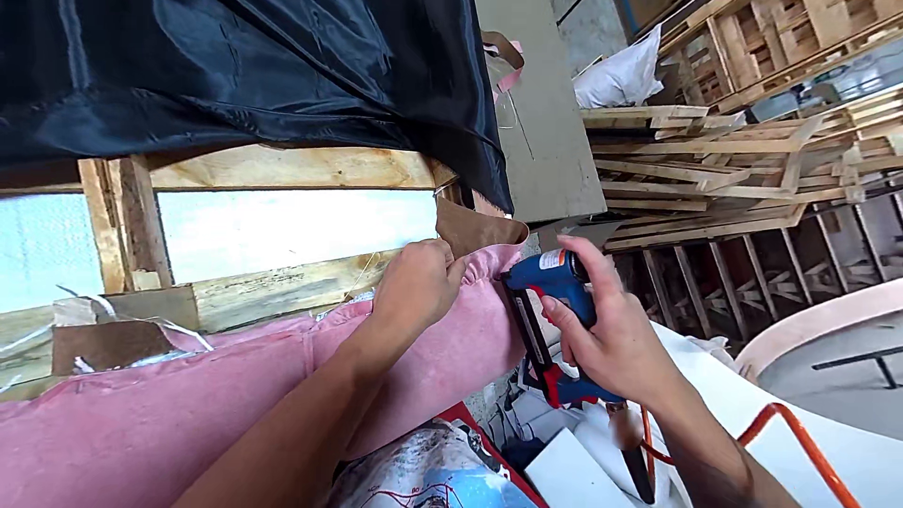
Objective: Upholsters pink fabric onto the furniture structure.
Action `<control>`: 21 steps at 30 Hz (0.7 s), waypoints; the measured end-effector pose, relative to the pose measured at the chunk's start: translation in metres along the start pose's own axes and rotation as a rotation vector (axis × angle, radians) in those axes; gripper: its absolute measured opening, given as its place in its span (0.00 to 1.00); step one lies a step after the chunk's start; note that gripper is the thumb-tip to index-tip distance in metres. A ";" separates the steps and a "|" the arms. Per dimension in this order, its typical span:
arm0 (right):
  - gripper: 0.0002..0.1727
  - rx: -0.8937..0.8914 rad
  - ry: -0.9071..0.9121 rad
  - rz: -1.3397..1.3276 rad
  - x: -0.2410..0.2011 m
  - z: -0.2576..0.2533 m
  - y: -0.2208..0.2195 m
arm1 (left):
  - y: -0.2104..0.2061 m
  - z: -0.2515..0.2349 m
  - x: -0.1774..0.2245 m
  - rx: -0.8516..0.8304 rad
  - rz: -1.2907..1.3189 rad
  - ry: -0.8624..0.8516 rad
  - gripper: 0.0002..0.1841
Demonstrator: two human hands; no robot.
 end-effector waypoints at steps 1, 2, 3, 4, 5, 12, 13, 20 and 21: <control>0.37 -0.010 0.018 0.031 -0.003 -0.004 -0.005 | 0.000 -0.001 -0.001 -0.007 0.004 0.006 0.19; 0.37 -0.020 0.026 0.062 -0.005 -0.007 -0.008 | 0.000 -0.001 -0.002 -0.015 0.004 0.010 0.20; 0.36 -0.029 0.019 0.076 -0.005 -0.009 -0.008 | 0.000 -0.001 -0.002 -0.024 0.001 0.014 0.20; 0.36 -0.037 0.000 0.063 -0.003 -0.009 -0.006 | 0.000 -0.001 -0.001 -0.028 -0.003 0.014 0.20; 0.36 -0.038 -0.021 0.031 0.001 -0.007 -0.003 | -0.001 0.001 0.000 -0.028 -0.012 0.008 0.20; 0.37 0.051 -0.064 -0.018 0.021 0.006 0.013 | -0.002 0.000 -0.002 -0.047 0.018 0.020 0.20; 0.37 0.048 -0.065 -0.030 0.021 0.005 0.012 | -0.002 -0.001 -0.002 -0.052 0.023 0.026 0.20; 0.36 0.030 -0.063 0.046 0.024 -0.003 0.008 | -0.002 -0.001 -0.004 -0.051 0.020 0.048 0.21; 0.36 0.026 -0.093 0.004 0.029 0.000 0.013 | -0.002 -0.001 -0.005 -0.051 0.023 0.051 0.21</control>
Point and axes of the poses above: each hand's wrist, its own z-axis away from the middle knuckle, its own y-axis out of the back of the hand, x = y × z, the point moved 7 cm from there along -z, towards the middle knuckle
